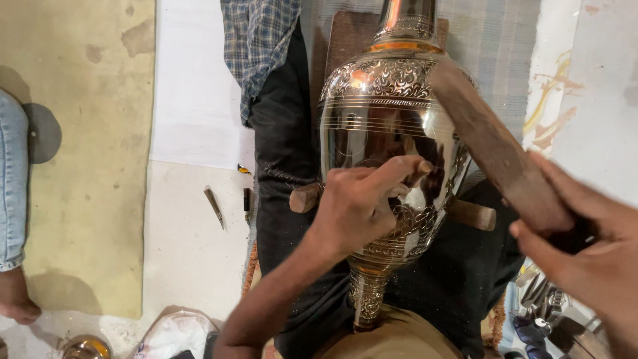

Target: The person uses a wooden mallet and a metal chisel to engrave a decorative floral pattern onto the surface of a silver-colored metal vase. The person repeatedly taps the chisel against the vase to create the design.

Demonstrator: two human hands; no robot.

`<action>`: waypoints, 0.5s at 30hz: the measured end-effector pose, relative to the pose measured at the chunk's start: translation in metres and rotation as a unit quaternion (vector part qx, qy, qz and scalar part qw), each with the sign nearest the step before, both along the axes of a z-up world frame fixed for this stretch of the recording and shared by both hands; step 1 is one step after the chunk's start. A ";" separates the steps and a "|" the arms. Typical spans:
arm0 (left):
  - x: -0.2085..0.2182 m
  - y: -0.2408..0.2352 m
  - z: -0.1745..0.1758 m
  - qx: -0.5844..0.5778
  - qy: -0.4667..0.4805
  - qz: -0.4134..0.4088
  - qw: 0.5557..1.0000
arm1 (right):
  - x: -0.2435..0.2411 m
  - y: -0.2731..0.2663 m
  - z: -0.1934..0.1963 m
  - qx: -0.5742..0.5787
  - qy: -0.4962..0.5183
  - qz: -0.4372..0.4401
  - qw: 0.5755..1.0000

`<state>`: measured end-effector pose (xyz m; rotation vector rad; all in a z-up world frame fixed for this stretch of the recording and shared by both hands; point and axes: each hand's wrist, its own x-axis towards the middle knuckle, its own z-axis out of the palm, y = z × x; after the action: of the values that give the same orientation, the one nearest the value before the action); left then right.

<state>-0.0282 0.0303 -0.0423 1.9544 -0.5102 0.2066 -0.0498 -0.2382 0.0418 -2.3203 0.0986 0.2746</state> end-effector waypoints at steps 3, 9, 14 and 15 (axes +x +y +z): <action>0.012 0.008 0.008 0.027 -0.029 -0.072 0.997 | -0.037 -0.003 -0.037 0.104 -0.026 -0.049 0.993; 0.052 0.005 0.004 0.104 -0.005 -0.256 0.961 | -0.103 0.004 -0.072 0.107 0.002 -0.140 0.984; 0.063 0.000 0.007 0.182 -0.022 -0.327 0.927 | -0.136 0.009 -0.079 0.061 -0.011 -0.235 0.970; 0.066 -0.002 0.007 0.153 -0.037 -0.341 0.927 | -0.139 0.010 -0.079 0.019 -0.007 -0.255 0.967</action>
<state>0.0375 0.0282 -0.0351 1.9435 -1.2973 -0.2599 -0.1892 -0.2282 -0.0370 -2.1681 0.6656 -0.0031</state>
